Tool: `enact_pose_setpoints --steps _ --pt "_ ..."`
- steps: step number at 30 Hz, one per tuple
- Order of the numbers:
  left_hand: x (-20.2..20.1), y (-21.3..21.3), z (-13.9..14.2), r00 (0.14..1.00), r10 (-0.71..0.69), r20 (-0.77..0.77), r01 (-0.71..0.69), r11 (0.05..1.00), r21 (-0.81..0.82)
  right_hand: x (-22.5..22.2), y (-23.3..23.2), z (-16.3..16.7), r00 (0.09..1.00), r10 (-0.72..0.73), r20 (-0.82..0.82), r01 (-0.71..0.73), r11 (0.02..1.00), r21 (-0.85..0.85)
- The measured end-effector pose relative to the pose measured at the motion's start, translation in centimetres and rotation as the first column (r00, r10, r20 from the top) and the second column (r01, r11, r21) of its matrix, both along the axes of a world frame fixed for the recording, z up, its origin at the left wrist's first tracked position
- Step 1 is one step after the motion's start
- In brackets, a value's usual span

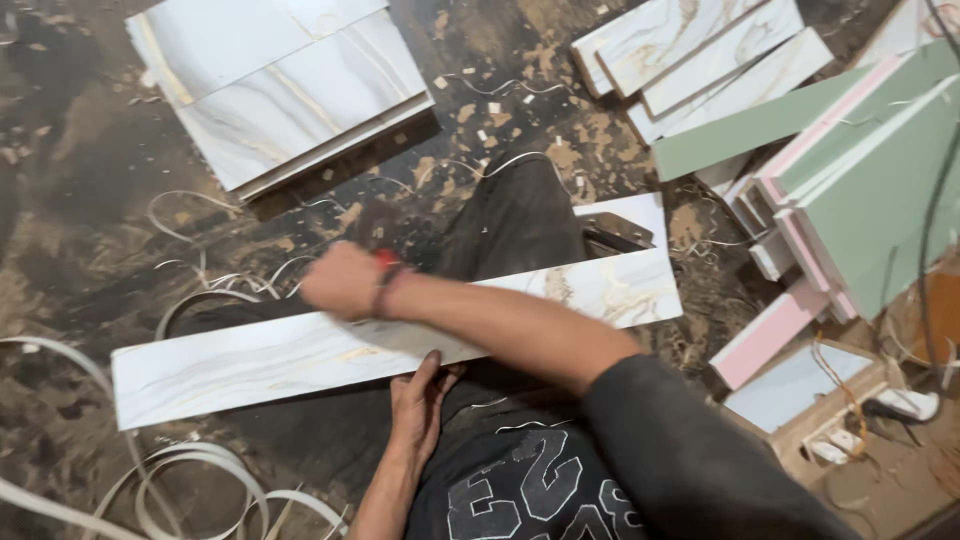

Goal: The person sits on the floor and uses a hand-held edge banding iron to press white edge banding tape onto the cut edges of marble-patterned PVC panels, running the iron along the tape to adhere it, then sets finished panels aside and picks up the next panel.

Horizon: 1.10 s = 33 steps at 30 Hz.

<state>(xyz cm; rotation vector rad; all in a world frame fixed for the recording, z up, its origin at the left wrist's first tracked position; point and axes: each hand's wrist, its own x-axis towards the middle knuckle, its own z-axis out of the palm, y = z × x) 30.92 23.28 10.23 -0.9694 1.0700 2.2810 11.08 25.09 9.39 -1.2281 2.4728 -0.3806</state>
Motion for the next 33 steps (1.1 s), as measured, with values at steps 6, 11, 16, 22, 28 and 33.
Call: enact_pose_setpoints --steps 6,11,16,22,28,33 --pt "0.3 -5.3 1.9 0.841 -0.540 -0.028 0.532 0.835 -0.142 -1.5 -1.9 0.3 0.990 -0.036 0.137 0.038 0.999 -0.009" --pt "-1.7 -19.2 2.8 0.947 -0.318 0.039 -0.004 -0.133 -0.991 -1.8 13.8 2.7 0.918 -0.172 0.357 0.180 0.984 0.011" --pt "-7.5 -29.0 2.6 0.948 -0.237 0.214 0.113 -0.379 -0.919 0.0 24.3 6.8 0.910 -0.335 0.243 0.315 0.942 0.119" --pt "-7.6 -20.4 4.9 0.881 -0.466 0.082 0.134 0.080 -0.988 3.0 29.0 7.8 0.851 -0.478 0.218 0.456 0.878 0.147" --pt "-7.6 -11.6 8.4 0.858 -0.484 -0.174 -0.005 0.330 -0.944 1.3 21.9 7.8 0.941 -0.280 0.190 0.293 0.955 -0.047" --pt "-7.0 -11.2 10.6 0.885 -0.444 -0.143 0.011 0.327 -0.945 -2.7 6.6 8.7 0.974 -0.090 0.208 0.129 0.974 -0.186"
